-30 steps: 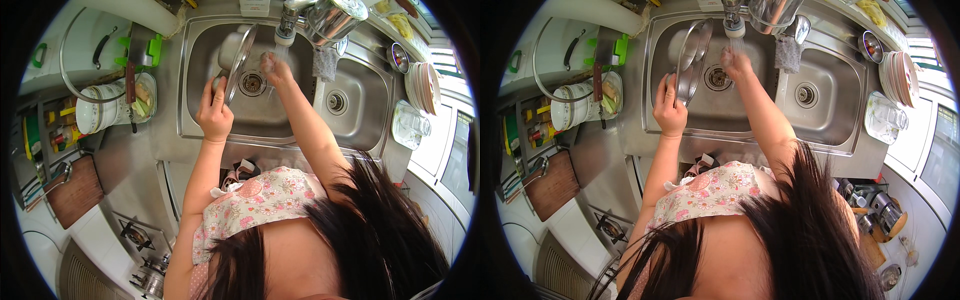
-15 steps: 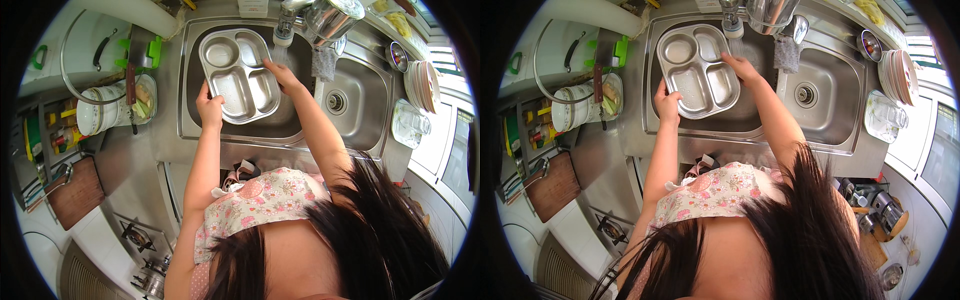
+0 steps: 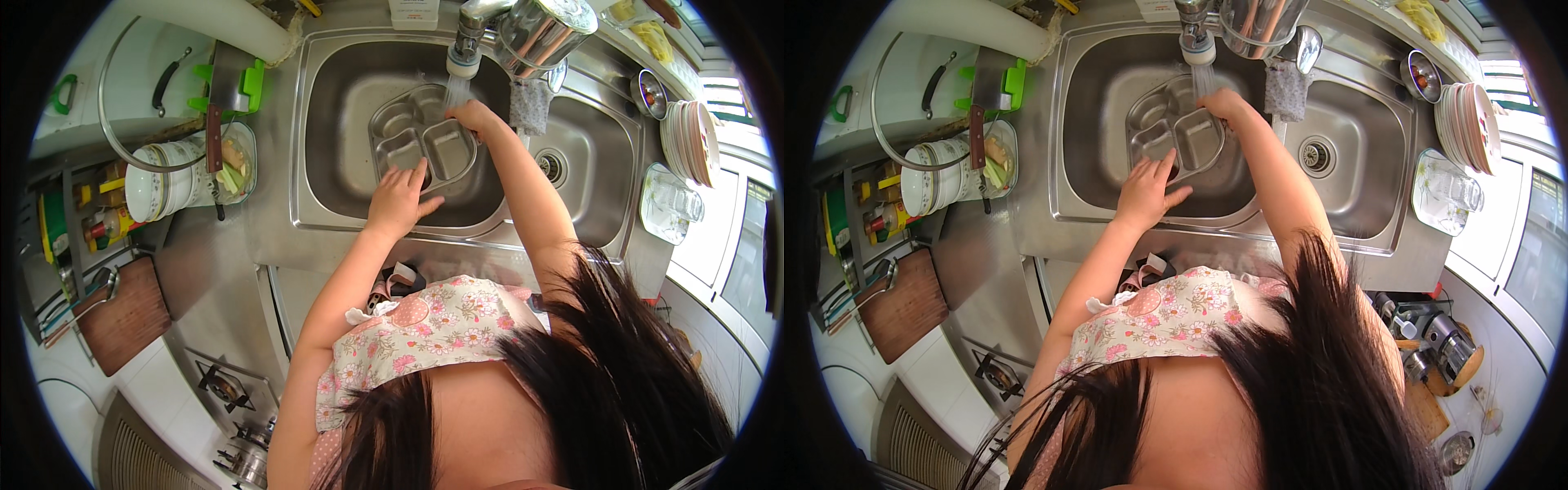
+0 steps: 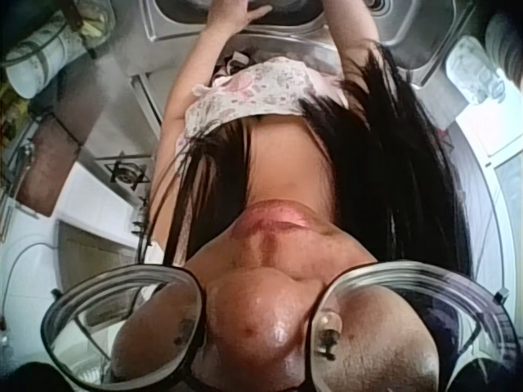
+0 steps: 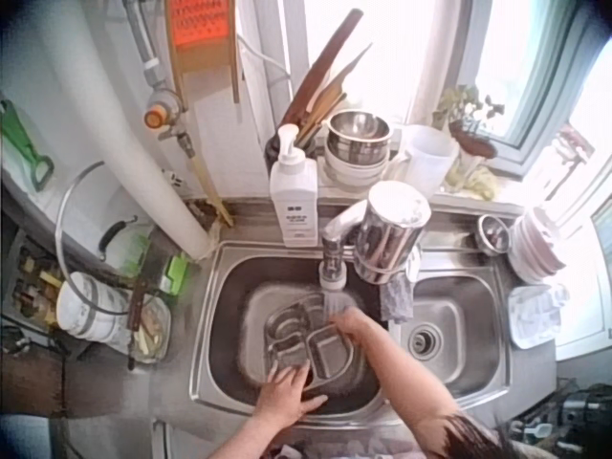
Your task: The person washes a stainless steel tray in the sink, then retrieves a rice cooker from a cabinet and places it on the counter. They remove the inner pot, pour rice from a bag into the pot, and return the bag to storage.
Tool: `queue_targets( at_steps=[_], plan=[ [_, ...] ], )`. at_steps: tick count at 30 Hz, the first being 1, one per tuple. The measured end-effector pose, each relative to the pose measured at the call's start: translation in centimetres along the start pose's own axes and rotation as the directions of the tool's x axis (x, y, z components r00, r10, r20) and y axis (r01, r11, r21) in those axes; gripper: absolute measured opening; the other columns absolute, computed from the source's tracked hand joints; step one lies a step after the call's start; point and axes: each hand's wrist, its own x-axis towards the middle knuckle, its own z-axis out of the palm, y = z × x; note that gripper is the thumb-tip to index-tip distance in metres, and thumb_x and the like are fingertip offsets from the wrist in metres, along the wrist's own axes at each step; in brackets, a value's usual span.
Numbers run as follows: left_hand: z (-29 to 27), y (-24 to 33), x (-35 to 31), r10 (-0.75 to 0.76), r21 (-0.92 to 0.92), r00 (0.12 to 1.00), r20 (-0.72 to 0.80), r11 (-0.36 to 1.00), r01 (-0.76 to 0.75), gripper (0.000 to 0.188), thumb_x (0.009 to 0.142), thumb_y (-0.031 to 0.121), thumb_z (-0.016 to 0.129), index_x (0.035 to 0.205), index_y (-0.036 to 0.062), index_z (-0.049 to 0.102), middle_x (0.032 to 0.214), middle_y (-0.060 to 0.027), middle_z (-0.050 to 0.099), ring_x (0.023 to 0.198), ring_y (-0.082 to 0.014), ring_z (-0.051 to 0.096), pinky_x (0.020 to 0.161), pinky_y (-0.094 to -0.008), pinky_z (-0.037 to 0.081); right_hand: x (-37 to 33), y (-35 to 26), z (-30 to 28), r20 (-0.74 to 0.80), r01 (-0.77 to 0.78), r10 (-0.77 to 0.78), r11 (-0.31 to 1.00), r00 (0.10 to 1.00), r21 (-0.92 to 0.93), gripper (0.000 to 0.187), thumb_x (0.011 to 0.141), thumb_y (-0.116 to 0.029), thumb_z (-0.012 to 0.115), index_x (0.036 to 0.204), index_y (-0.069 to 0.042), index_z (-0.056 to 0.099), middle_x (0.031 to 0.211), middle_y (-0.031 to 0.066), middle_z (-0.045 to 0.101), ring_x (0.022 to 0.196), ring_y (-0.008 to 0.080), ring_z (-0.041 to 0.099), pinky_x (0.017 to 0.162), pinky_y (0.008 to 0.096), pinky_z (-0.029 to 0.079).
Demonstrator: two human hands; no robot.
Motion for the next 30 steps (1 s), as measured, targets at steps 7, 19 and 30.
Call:
queue_targets(
  at_steps=[7, 19, 30],
  plan=[
    [-0.1, -0.6, 3.5, -0.110, -0.188, 0.942, -0.317, 0.981, 0.051, 0.040, 0.086, 0.034, 0.057, 0.062, 0.0037, 0.047, 0.058, -0.0117, 0.052, 0.057, -0.0328, 0.053, 0.051, -0.0379, 0.043, 3.3, 1.2, 1.0, -0.165, 0.275, -0.223, 0.837, 0.961, 0.473, 0.036, 0.080, -0.032, 0.063, 0.100, -0.001, 0.062, 0.087, 0.0074, 0.063, 0.071, 0.0171, 0.059, 0.058, 0.0347, 0.046],
    [-1.7, -0.8, 6.6, -0.748, -0.983, 0.655, 0.109, 0.018, 0.184, 0.045, 0.094, 0.041, 0.044, 0.063, 0.0089, 0.052, 0.054, 0.0066, 0.037, 0.046, -0.0037, 0.031, 0.042, -0.0222, 0.024, -0.4, 1.3, 5.2, -0.548, 0.770, -0.682, 0.630, 0.484, -0.104, 0.030, 0.089, -0.013, 0.051, 0.117, -0.009, 0.058, 0.109, 0.0085, 0.062, 0.092, 0.0195, 0.057, 0.085, 0.0285, 0.042],
    [-2.4, -0.9, 4.0, -0.643, -0.979, 0.760, 0.094, 0.081, 0.189, 0.045, 0.092, 0.045, 0.046, 0.070, 0.0072, 0.056, 0.060, 0.0050, 0.047, 0.052, -0.0041, 0.039, 0.046, -0.0214, 0.031, 7.3, 2.4, 2.5, -0.542, 0.376, -0.168, 0.877, 0.823, 0.299, 0.026, 0.077, -0.023, 0.061, 0.098, -0.008, 0.064, 0.089, 0.0126, 0.064, 0.083, 0.0319, 0.061, 0.074, 0.0333, 0.047]
  ],
)
